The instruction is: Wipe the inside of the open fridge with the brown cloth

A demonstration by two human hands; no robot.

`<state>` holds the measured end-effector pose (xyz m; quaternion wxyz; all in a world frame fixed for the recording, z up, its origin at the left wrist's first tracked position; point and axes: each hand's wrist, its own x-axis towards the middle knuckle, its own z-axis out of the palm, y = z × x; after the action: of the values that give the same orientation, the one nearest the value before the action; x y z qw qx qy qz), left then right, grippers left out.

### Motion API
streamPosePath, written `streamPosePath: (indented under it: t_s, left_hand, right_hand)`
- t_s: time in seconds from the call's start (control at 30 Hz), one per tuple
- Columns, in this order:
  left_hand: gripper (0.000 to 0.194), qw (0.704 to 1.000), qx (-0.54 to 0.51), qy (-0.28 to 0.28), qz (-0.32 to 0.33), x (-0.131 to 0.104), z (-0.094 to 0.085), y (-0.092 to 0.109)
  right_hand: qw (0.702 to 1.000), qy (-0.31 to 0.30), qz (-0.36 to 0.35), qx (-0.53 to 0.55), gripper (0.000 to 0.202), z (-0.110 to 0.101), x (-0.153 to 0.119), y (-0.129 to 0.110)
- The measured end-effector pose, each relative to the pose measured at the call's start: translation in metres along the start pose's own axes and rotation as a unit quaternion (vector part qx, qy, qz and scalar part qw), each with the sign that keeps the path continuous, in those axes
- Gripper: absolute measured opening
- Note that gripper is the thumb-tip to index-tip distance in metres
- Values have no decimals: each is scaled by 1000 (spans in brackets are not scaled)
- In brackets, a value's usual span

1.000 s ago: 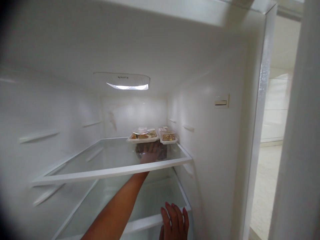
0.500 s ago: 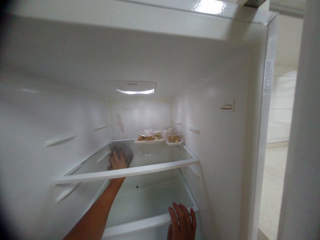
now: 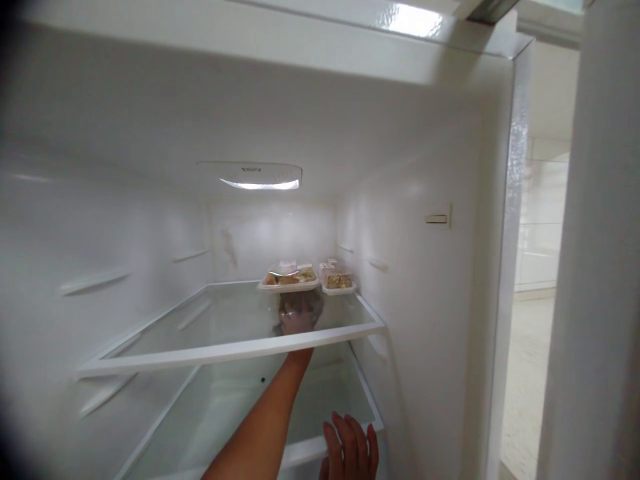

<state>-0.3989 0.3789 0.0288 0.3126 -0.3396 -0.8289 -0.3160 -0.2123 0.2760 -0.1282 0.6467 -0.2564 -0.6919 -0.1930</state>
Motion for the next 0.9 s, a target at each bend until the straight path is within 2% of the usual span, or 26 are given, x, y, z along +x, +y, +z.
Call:
streamPosePath:
  t_s: [0.13,0.2,0.27,0.37,0.43,0.57,0.7,0.8,0.9]
  left_hand:
    - [40,990,-12,-56,132,-6,11,37]
    - [38,978,-14,-79,195,-7,11,41]
    - [38,967,-10,-96,237,-7,7,33]
    - [39,950,7,-120,287,-5,-6,3]
    - [40,946,31,-135,292,-1,-18,-23]
    - [46,951,90,-163,247,12,-52,-86]
    - [40,957,136,-182,183,24,-99,-144]
    - [37,963,147,-178,136,25,-126,-167]
    - [37,973,138,-170,77,26,-130,-168]
  right_hand:
    - [1000,11,-20,-18,37,5,-5,6]
    - [999,12,-27,-26,39,5,-6,7]
    - [999,6,-28,-27,41,3,-5,7]
    - [1000,-13,-16,-7,42,-3,-1,4]
    - [1000,-24,-4,12,42,-7,1,2]
    - [998,-47,10,31,45,-12,2,0]
    - [997,-72,12,37,51,-14,2,1]
    - [997,-75,4,29,53,-13,1,2]
    - [998,-67,-1,21,53,-11,1,2]
